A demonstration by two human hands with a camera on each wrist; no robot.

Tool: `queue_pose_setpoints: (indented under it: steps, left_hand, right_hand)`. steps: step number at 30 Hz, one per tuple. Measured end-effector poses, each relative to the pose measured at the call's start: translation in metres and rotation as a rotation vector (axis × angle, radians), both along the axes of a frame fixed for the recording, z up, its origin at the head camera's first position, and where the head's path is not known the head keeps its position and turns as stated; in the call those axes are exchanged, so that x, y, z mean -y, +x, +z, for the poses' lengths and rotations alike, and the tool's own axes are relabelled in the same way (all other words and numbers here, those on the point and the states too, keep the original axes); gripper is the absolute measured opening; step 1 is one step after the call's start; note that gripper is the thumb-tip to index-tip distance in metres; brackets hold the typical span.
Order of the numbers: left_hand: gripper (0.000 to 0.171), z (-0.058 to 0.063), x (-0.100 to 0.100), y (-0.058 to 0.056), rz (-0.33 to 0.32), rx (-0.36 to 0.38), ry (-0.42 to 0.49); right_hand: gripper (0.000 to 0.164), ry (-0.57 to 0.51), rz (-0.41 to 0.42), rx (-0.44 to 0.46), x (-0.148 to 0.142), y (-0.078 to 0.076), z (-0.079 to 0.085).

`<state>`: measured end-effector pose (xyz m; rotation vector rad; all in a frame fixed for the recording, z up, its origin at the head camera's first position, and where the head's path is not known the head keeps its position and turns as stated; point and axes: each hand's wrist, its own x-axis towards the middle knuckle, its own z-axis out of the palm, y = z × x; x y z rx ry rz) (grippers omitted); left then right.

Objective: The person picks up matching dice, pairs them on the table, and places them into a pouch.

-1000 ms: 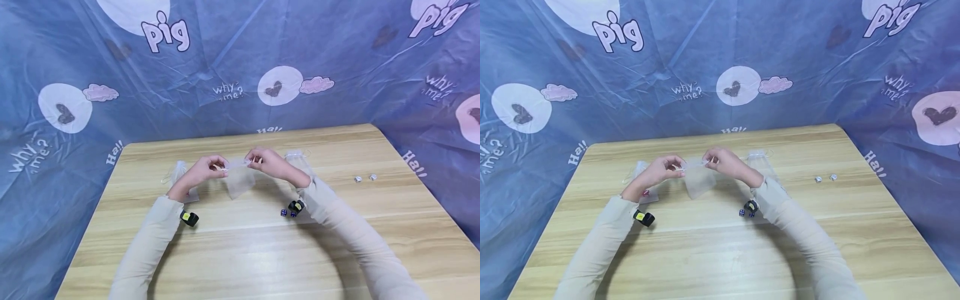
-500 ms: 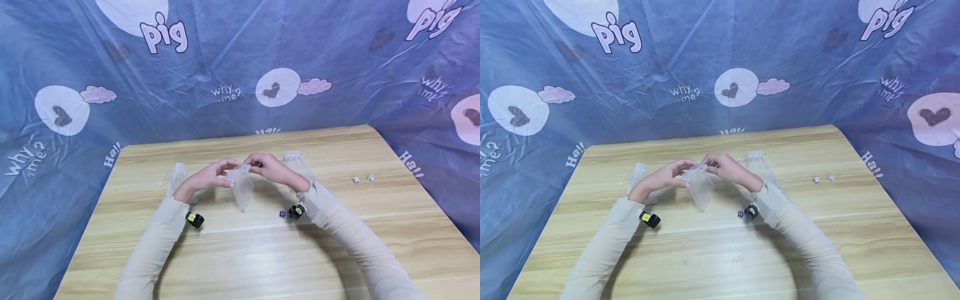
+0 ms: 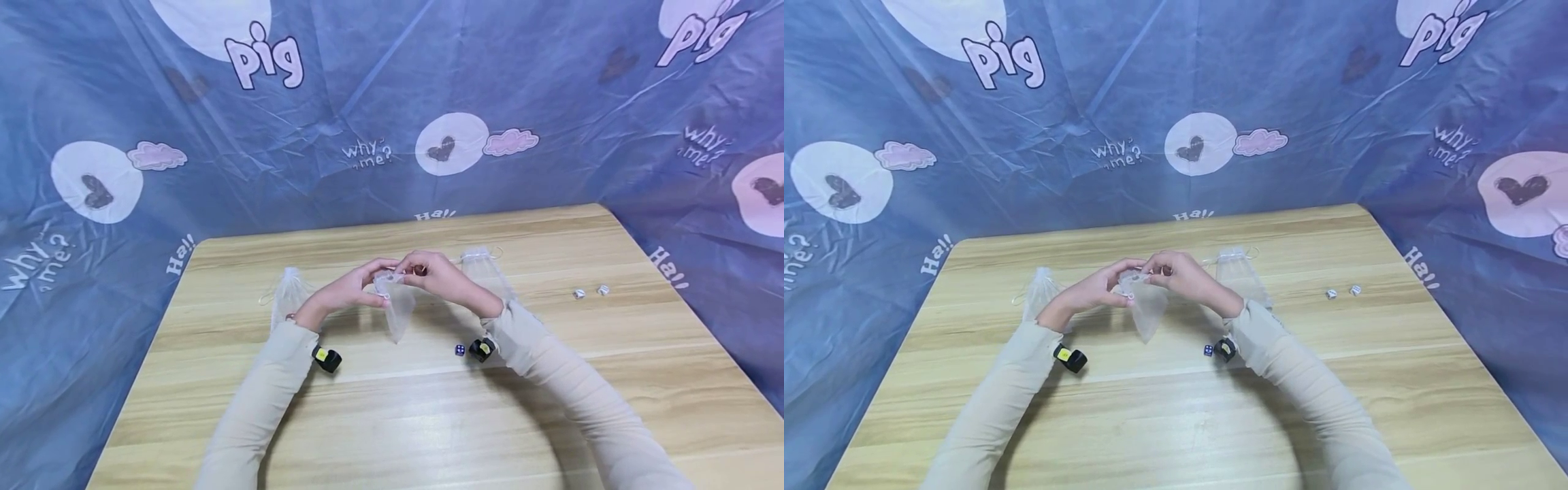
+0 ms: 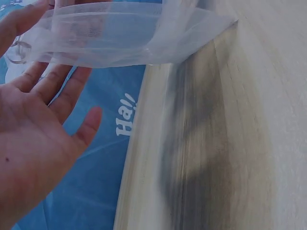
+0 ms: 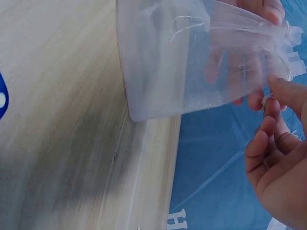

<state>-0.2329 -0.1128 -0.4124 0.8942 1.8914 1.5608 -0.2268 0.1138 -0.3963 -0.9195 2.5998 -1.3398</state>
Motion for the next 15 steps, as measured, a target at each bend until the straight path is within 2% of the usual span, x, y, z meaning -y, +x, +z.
queue_pose_setpoints:
  steps: [4,8,11,15]
  left_hand:
    - [0.073,-0.001,0.000,-0.002,0.024,-0.032,-0.018]
    - [0.071,-0.004,0.001,-0.003,0.022,-0.072,-0.042]
    - [0.071,-0.003,0.001,-0.002,0.022,-0.058,-0.075]
    - [0.069,-0.001,-0.001,0.001,0.030,-0.015,-0.117]
  right_hand:
    - [0.018,0.015,-0.006,0.000,-0.002,0.002,0.002]
    - [0.022,0.005,-0.017,-0.001,-0.006,0.005,0.008]
    - [0.022,-0.009,0.002,-0.032,-0.007,0.008,0.012]
    - [0.021,0.034,0.066,-0.128,-0.001,0.012,0.014]
